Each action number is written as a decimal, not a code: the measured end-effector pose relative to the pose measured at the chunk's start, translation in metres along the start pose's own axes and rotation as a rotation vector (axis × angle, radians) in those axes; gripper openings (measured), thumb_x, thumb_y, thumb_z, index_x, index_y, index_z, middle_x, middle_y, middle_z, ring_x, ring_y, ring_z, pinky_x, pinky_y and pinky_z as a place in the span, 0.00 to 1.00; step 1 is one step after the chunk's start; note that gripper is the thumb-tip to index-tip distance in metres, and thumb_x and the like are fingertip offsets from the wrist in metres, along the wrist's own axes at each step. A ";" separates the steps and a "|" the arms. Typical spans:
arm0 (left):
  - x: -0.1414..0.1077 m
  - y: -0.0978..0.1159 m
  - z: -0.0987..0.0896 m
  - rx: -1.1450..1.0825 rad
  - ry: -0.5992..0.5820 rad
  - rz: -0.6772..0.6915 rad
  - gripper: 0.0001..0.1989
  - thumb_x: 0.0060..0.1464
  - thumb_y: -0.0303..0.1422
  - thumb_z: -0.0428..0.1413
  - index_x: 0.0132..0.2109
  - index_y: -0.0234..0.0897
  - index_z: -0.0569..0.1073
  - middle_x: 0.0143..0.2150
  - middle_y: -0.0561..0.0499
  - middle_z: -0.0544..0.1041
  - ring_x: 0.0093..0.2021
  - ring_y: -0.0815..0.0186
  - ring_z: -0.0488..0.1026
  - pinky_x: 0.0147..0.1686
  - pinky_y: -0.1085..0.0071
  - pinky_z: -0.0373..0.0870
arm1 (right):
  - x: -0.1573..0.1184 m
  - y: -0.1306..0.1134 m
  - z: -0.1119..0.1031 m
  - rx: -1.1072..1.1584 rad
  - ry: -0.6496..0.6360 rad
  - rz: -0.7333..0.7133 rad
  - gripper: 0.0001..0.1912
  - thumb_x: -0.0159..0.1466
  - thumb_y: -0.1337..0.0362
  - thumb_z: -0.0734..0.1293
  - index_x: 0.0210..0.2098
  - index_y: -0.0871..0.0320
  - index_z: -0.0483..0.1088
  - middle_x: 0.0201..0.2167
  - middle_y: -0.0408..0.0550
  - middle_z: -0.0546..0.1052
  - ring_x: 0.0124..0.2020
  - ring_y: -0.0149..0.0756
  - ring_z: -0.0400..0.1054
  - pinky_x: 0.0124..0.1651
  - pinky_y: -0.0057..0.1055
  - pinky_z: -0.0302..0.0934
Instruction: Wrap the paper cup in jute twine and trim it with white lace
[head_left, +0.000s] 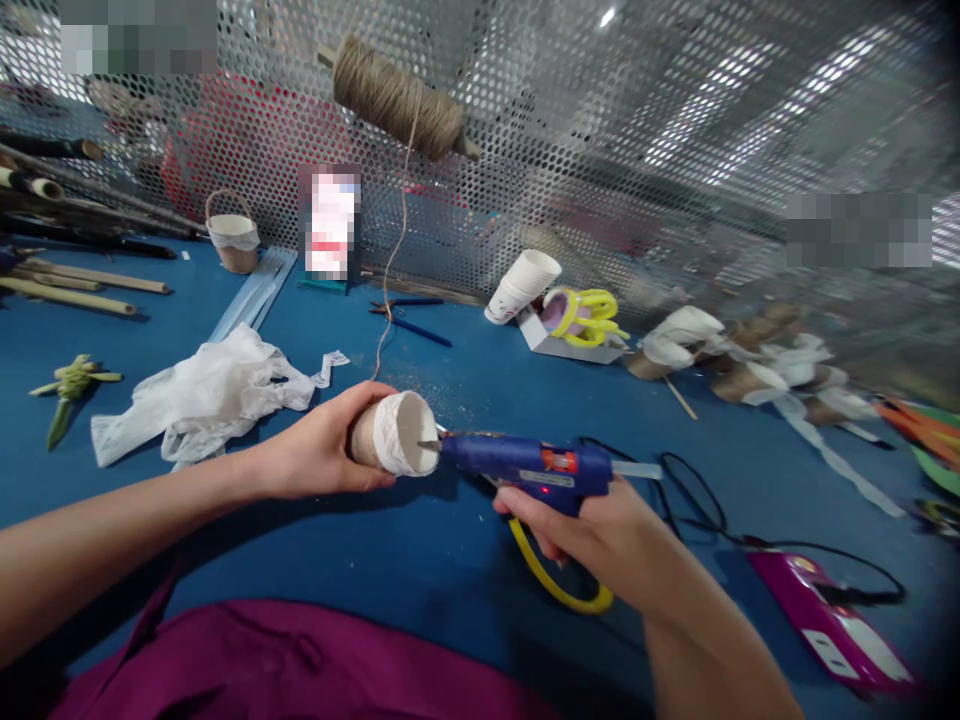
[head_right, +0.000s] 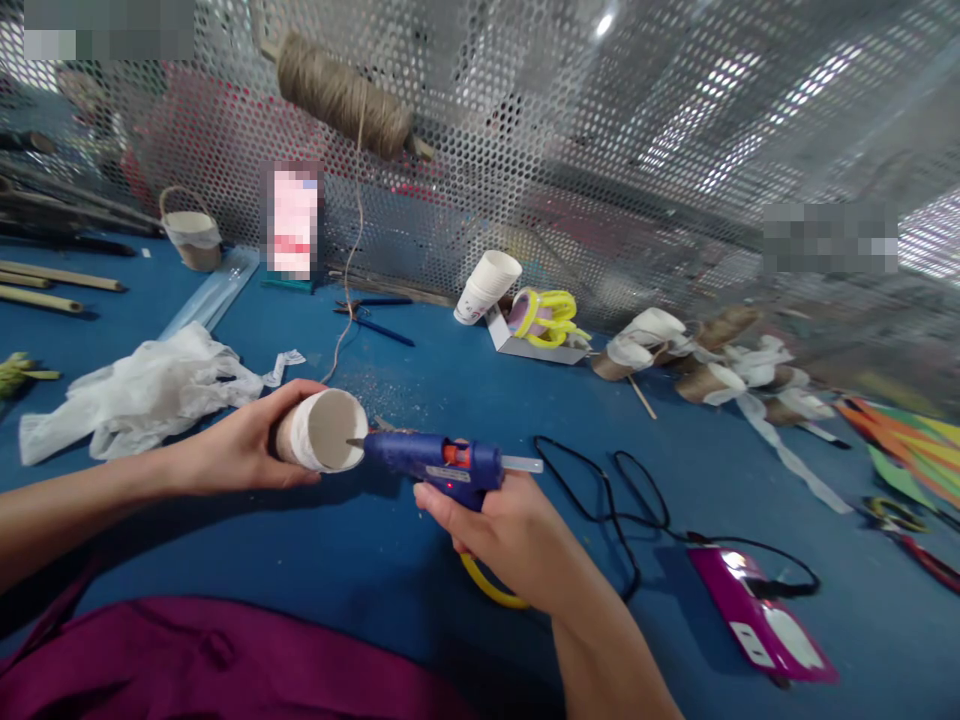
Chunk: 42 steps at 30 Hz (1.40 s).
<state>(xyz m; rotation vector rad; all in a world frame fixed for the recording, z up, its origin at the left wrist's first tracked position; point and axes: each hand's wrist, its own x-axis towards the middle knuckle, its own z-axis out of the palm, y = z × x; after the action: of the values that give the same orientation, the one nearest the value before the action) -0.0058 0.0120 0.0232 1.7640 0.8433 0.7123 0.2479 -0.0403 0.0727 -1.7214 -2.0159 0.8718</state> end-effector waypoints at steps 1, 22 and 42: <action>0.000 0.002 -0.002 -0.043 -0.047 -0.027 0.31 0.41 0.34 0.63 0.52 0.36 0.61 0.45 0.48 0.70 0.44 0.61 0.68 0.46 0.64 0.67 | 0.000 0.000 -0.002 0.003 0.014 -0.006 0.18 0.57 0.53 0.63 0.14 0.53 0.64 0.11 0.42 0.69 0.16 0.34 0.67 0.24 0.29 0.65; 0.000 0.004 -0.015 -0.539 -0.425 -0.206 0.28 0.38 0.32 0.65 0.48 0.33 0.66 0.36 0.51 0.70 0.32 0.71 0.66 0.31 0.76 0.66 | 0.001 0.007 -0.005 0.148 -0.095 0.043 0.11 0.55 0.57 0.67 0.20 0.55 0.71 0.09 0.39 0.66 0.13 0.30 0.62 0.17 0.26 0.59; -0.001 0.004 -0.016 -0.469 -0.423 -0.193 0.30 0.37 0.32 0.65 0.49 0.34 0.65 0.38 0.50 0.69 0.37 0.66 0.66 0.35 0.73 0.66 | 0.004 0.008 -0.005 0.215 -0.109 0.039 0.14 0.60 0.56 0.63 0.27 0.59 0.72 0.10 0.38 0.65 0.14 0.27 0.60 0.22 0.26 0.61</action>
<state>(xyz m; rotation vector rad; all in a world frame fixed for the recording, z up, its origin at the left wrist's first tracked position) -0.0184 0.0187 0.0324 1.3199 0.4962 0.3502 0.2560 -0.0350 0.0710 -1.6305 -1.8805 1.1723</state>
